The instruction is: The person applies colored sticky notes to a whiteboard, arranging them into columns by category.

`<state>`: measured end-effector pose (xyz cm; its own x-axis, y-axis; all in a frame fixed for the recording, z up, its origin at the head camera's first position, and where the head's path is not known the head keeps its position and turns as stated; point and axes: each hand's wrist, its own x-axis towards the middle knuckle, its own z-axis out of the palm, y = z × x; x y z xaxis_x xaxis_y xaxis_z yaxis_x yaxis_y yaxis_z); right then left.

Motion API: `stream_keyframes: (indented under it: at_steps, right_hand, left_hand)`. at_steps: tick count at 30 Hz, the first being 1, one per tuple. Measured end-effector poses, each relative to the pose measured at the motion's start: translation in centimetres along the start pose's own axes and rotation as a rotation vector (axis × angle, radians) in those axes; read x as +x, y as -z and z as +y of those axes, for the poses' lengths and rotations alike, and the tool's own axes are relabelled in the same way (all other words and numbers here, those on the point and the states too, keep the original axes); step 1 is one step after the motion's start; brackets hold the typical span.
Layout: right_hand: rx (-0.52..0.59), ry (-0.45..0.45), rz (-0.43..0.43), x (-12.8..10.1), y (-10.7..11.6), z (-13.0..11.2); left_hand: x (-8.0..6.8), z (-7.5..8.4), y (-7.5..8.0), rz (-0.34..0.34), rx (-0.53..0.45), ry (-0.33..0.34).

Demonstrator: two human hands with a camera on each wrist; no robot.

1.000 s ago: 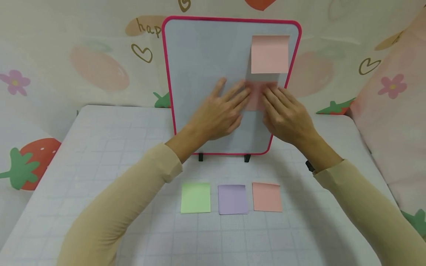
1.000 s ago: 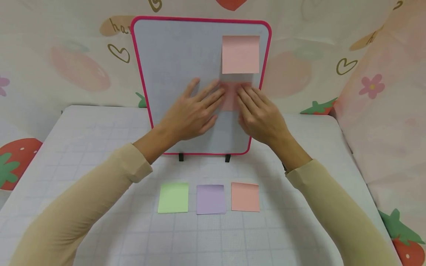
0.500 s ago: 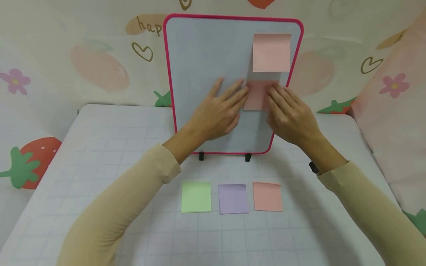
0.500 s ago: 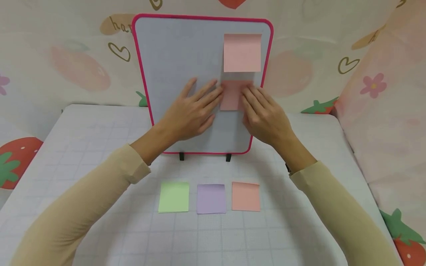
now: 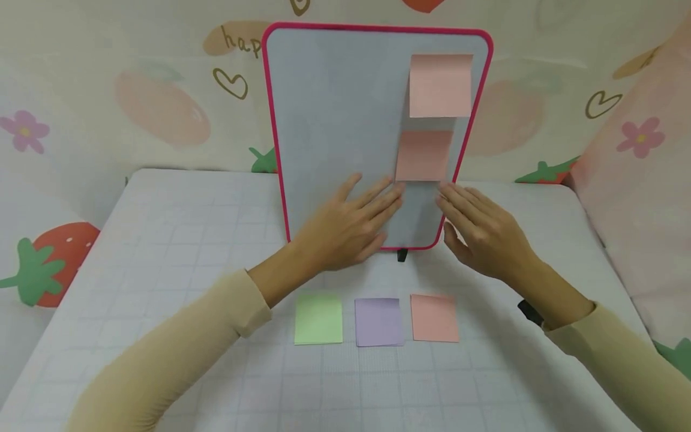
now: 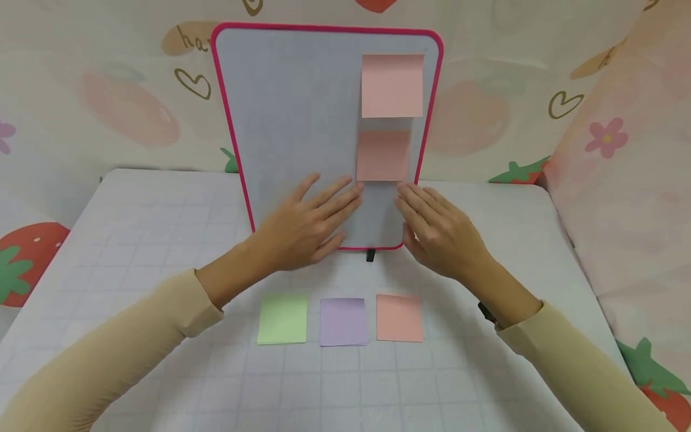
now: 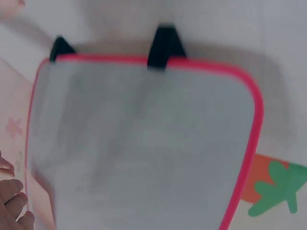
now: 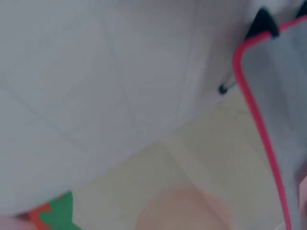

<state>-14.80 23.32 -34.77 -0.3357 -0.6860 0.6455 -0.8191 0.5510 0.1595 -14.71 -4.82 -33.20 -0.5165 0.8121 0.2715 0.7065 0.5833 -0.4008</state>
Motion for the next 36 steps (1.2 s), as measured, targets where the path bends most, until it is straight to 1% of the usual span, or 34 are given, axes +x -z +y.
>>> stream_keyframes:
  at_steps: [3,5,9,12,15,19,22,25,28,32,36]
  right_hand:
    - [0.085,-0.016,-0.049,-1.6,0.4,-1.6]
    - [0.129,-0.026,-0.077,-2.8,0.7,-2.6]
    - [0.178,-0.035,-0.118,-4.9,1.2,-4.0]
    - [0.207,-0.050,-0.153,-6.3,1.6,-4.7]
    - [0.247,-0.073,-0.227,-7.7,2.0,-5.4]
    - [0.297,-0.101,-0.339,-9.2,2.4,-6.3]
    - [0.324,-0.102,-0.380,-9.9,2.3,-6.8]
    - [0.337,-0.092,-0.386,-10.4,2.0,-7.2]
    - [0.337,-0.082,-0.391,-10.9,1.7,-7.4]
    - [0.345,-0.079,-0.391,-11.4,1.4,-7.5]
    - [0.350,-0.073,-0.375,-11.7,1.3,-7.5]
  left_hand:
    - [-1.3,1.6,-0.4,-0.020,-0.061,-0.060]
    - [-2.1,2.6,-0.5,-0.042,-0.085,-0.098]
    - [-3.1,4.3,-0.8,-0.091,-0.146,-0.158]
    - [-3.7,5.5,-1.2,-0.113,-0.211,-0.198]
    - [-4.3,6.7,-1.6,-0.130,-0.238,-0.230]
    - [-4.9,8.0,-2.1,-0.154,-0.248,-0.257]
    - [-5.2,8.9,-2.5,-0.192,-0.261,-0.277]
    - [-5.4,9.8,-2.8,-0.232,-0.271,-0.299]
    - [-5.5,10.4,-2.9,-0.257,-0.282,-0.319]
    - [-5.5,10.9,-3.1,-0.270,-0.301,-0.330]
    - [-5.5,11.1,-3.3,-0.272,-0.308,-0.331]
